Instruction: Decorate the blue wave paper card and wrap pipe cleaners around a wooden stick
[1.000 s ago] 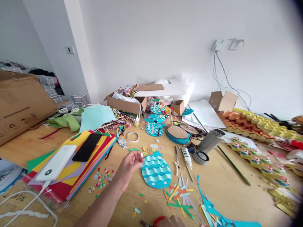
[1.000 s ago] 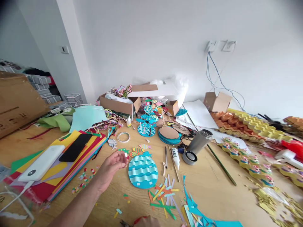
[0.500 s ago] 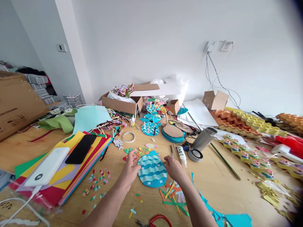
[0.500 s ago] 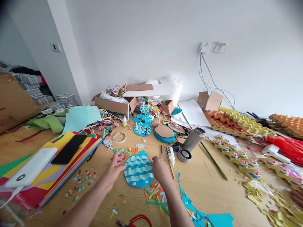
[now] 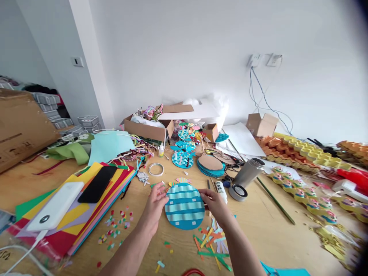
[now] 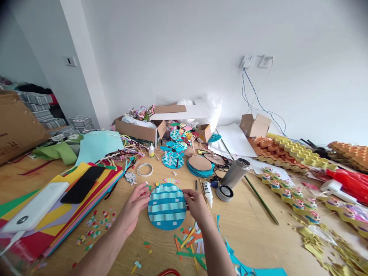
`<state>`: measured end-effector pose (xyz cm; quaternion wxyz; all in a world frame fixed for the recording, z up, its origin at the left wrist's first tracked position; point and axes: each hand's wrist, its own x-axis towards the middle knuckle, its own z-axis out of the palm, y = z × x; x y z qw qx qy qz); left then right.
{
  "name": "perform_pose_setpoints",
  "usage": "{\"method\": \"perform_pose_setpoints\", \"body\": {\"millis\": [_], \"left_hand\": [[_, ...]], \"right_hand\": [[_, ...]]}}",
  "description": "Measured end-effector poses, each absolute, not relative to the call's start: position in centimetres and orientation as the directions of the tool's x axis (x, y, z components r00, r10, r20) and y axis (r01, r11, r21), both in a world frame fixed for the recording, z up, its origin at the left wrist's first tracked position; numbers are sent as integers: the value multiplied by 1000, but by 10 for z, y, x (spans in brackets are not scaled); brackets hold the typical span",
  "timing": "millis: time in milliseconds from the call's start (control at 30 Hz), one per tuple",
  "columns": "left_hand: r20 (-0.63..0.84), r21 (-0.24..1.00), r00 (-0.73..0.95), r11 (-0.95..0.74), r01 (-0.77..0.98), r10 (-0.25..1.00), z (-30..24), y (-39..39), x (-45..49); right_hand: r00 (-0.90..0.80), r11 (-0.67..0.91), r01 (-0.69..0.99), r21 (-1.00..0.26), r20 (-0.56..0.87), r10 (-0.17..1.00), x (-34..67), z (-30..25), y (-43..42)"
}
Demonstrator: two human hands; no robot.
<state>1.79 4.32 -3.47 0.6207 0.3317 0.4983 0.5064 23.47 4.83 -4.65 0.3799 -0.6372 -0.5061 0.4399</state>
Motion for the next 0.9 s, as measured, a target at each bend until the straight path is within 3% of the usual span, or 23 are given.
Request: {"method": "perform_pose_setpoints", "body": {"millis": [333, 433, 600, 900], "left_hand": [[-71, 952, -58, 50, -301, 996, 18, 56, -5], [-3, 962, 6, 5, -274, 1000, 42, 62, -9], [-10, 972, 253, 70, -226, 967, 57, 62, -8], [0, 985, 358, 62, -161, 934, 35, 68, -8]], "right_hand": [[7, -47, 79, -996, -47, 999, 235, 25, 48], [-92, 20, 141, -990, 8, 996, 228, 39, 48], [-287, 160, 329, -931, 62, 956, 209, 46, 46], [-329, 223, 427, -876, 79, 941, 198, 47, 41]]}}
